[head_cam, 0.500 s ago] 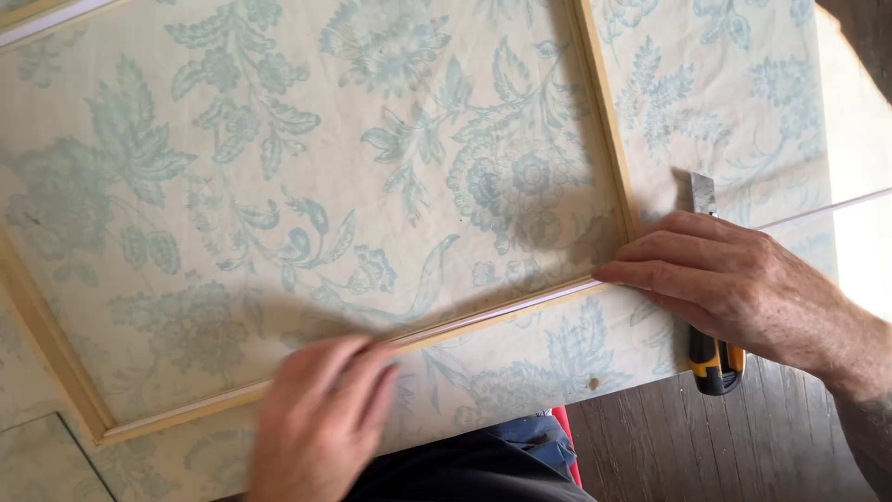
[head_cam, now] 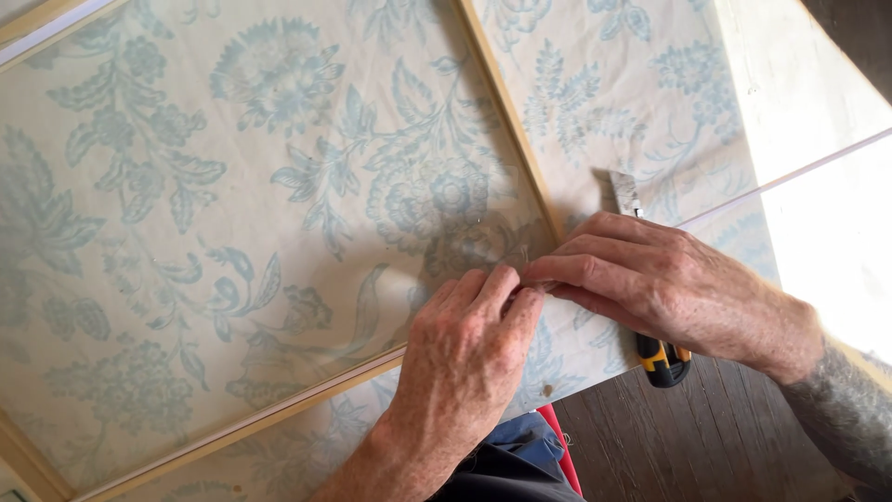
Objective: Applying thin adhesive strips to a wooden frame using a utility knife
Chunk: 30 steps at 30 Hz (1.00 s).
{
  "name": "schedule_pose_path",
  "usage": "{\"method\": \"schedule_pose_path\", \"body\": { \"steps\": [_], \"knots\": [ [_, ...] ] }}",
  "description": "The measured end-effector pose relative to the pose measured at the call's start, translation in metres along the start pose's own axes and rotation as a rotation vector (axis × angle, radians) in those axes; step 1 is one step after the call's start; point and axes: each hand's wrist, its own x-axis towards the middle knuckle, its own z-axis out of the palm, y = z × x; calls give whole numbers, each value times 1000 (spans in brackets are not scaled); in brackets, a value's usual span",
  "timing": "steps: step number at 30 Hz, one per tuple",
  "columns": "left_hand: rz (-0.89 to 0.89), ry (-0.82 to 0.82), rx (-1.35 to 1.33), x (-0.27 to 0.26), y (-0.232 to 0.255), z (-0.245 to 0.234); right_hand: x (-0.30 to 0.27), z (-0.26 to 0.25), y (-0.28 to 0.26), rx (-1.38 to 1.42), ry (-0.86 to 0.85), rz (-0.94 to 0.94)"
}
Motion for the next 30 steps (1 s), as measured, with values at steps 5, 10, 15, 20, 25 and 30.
{"method": "schedule_pose_path", "body": {
  "steps": [5,10,15,20,25,30],
  "knots": [
    [-5,-41,11,2,2,-2,-21,-6,6,-45,-55,49],
    [-8,14,12,6,5,3,-26,-6,5,-8,-73,73],
    [-3,7,-5,7,5,2,-62,-18,-20,-16,217,316],
    [6,-9,36,7,5,5,-84,13,-55,-304,11,1062],
    [16,-28,39,7,5,3,-99,23,-69,-256,-134,1352],
    [11,-32,44,6,5,6,-179,25,-82,-46,308,1409]
  ]
}}
